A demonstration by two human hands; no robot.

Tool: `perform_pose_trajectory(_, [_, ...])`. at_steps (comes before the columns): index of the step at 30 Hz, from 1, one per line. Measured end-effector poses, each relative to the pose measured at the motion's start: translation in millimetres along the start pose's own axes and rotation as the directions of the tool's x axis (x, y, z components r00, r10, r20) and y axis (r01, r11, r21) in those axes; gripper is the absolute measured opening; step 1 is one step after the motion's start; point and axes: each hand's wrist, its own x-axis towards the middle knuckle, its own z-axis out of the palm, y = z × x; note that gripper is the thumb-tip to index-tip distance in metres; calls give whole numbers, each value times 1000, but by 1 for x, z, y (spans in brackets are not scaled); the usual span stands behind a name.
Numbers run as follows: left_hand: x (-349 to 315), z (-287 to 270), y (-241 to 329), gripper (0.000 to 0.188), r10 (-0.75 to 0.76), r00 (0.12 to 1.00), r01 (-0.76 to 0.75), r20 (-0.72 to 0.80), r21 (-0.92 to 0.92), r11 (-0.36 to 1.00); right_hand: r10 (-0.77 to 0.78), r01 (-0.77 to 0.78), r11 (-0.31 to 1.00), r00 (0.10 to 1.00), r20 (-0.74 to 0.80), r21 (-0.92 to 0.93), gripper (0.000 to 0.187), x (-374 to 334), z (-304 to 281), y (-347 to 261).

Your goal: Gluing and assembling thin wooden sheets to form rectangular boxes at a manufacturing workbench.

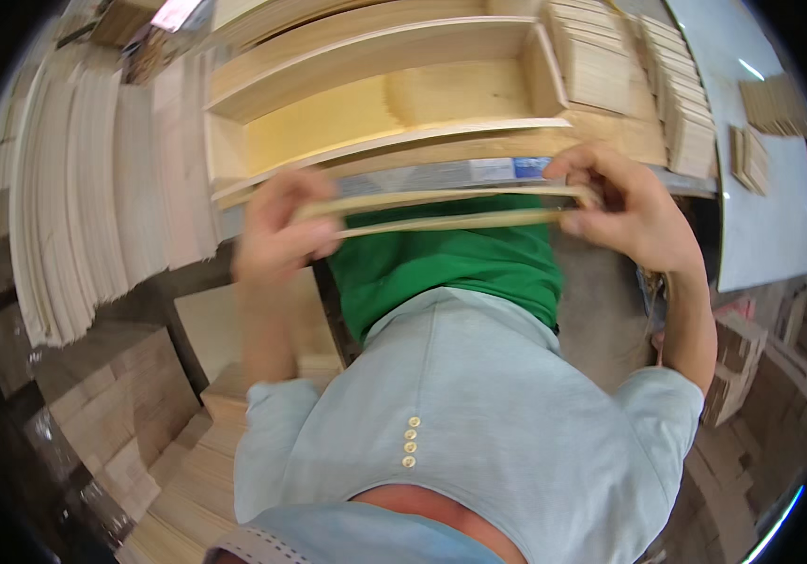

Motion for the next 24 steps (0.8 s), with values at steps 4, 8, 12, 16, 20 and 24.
perform_pose_trajectory(4, [-63, -71, 28, 44, 93, 897, 64, -433, 334, 940, 58, -78, 995, 966, -250, -69, 26, 31, -30, 3])
perform_pose_trajectory(8, [-59, -105, 45, 54, 101, 861, 150, -499, 438, 886, 4, -30, 997, 946, -324, -75, 44, 59, -45, 25])
perform_pose_trajectory(12, [-31, -124, 53, 62, 28, 886, 222, -464, 476, 851, 95, -96, 995, 966, -239, 7, 53, 72, -54, 26])
perform_pose_trajectory(16, [-20, -144, 57, 65, -50, 910, 244, -412, 433, 868, 106, -106, 994, 981, -163, 13, 52, 96, -58, 27])
perform_pose_trajectory(20, [-2, -143, 60, 60, -89, 927, 244, -364, 406, 881, 103, -101, 995, 988, -114, 22, 52, 110, -66, 30])
perform_pose_trajectory(24, [10, -146, 60, 62, -128, 946, 237, -299, 366, 900, 131, -122, 988, 987, -88, 92, 51, 116, -62, 24])
